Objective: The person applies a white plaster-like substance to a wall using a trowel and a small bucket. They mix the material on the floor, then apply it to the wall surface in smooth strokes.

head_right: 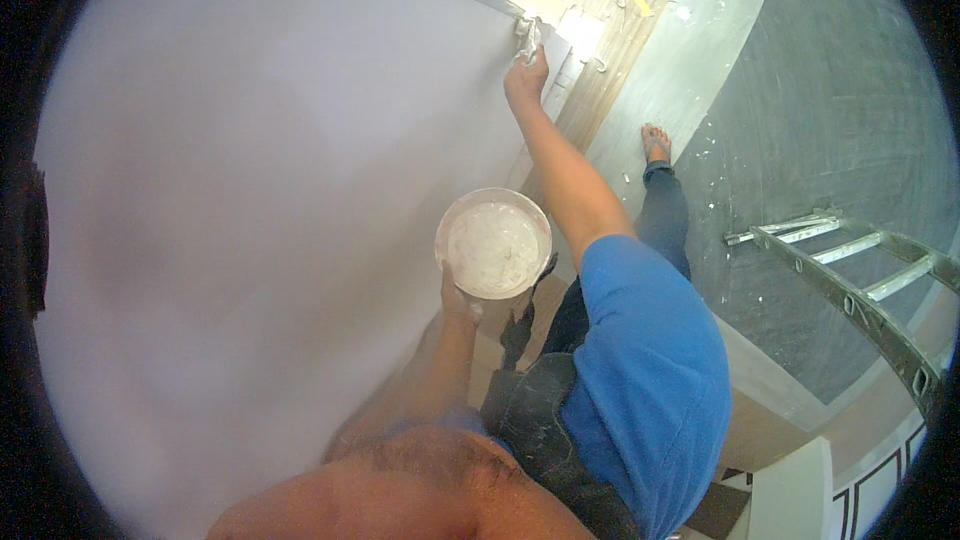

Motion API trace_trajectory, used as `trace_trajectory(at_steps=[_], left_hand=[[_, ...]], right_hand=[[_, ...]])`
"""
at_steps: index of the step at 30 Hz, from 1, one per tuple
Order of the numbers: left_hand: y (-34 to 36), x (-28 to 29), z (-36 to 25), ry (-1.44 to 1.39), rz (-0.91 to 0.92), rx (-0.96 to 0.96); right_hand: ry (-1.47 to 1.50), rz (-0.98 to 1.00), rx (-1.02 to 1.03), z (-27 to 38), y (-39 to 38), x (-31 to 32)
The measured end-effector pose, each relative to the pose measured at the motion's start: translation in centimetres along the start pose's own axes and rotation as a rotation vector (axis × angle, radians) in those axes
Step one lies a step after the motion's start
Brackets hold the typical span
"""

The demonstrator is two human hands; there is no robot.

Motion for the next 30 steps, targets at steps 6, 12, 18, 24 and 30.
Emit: trace_trajectory(at_steps=[6,12,18,24,30], left_hand=[[-1.0,1.3,1.0,-0.133,0.048,0.019],[-1.1,0.8,0.3,-0.121,0.121,0.029],[-2.4,-0.7,-0.9,-0.097,0.204,-0.017],[-1.8,-0.7,-0.7,-0.120,0.236,0.015],[-1.6,-1.7,-0.6,-0.165,0.252,0.033]], right_hand=[[0.017,0.006,0.104,4.8,-2.9,-0.8],[-0.158,0.026,0.201,12.1,-5.6,-2.9],[-0.113,0.295,0.175,13.6,-9.9,-1.3],[-0.039,0.064,0.293,15.1,-8.0,3.6],[-0.082,0.126,0.426,19.5,-7.0,-0.7]])
Point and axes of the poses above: each hand's wrist, its own y-axis towards the middle knuckle, its own x-axis out of the back of the hand, z = x × y, the point moved 9 cm from there along y, towards the middle knuckle, and after that the axes turned 3 degrees about z, right-handed, at the moved point
